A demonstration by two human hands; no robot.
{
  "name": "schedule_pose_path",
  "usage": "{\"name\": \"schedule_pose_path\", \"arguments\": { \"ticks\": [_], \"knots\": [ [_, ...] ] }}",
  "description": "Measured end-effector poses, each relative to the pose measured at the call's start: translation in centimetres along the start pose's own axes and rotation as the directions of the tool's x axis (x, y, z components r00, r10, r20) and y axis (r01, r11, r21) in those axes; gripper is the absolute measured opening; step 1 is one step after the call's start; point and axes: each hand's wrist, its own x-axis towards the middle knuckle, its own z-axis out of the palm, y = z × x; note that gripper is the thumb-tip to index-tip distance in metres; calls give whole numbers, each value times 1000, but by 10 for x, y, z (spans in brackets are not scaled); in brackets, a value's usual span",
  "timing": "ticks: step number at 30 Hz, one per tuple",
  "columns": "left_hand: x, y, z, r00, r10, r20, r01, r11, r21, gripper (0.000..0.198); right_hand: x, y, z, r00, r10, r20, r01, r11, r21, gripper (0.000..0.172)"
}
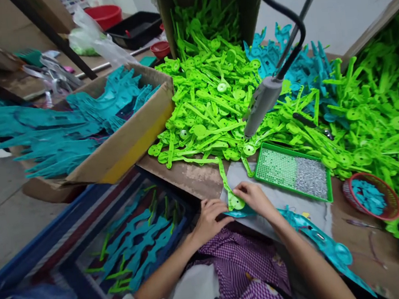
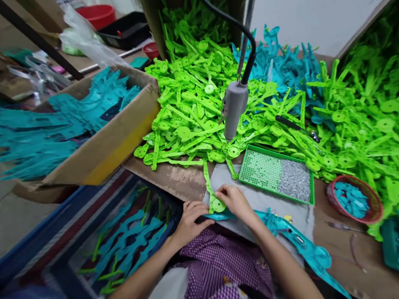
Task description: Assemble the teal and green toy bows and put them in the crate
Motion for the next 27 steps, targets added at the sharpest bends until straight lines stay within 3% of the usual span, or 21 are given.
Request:
{"name": "schedule_pose_path", "arguments": {
  "ticks": [2,5,9,12,16,19,22,27],
  "knots": [
    [-3,4,1,999,-36,-40,35,999,-25,16,-4,-4,2,1000,-17,5,17,999,-27,26],
    [-4,7,0,999,-35,-12,35,999,-36,13,-13,-9,-9,998,-38,-51,33,995,-92,31],
    [-3,8,-2,999,-47,-2,46,998,-43,15,-42,-11,-33,950,-72,-304,12,981,-194,42],
    [-1,7,0,999,-48,-10,48,998,-44,16,-58,-9,-31,901,-73,-428,-46,964,-261,39],
    [1,6,4,1000,-27,-16,27,999,-33,17,-52,-7,-4,980,-30,-196,-34,947,-320,29],
    [-1,6,5,999,-32,-28,32,999,1,17,-40,-10,6,991,83,-108,-118,923,-368,22],
    [-3,7,7,996,-68,-59,69,998,14,18,-35,-14,0,983,171,-60,-181,894,-409,21],
    [-5,4,12,993,-87,-85,83,995,-53,27,-37,-17,-15,987,159,14,-141,910,-390,20]
  ]
}}
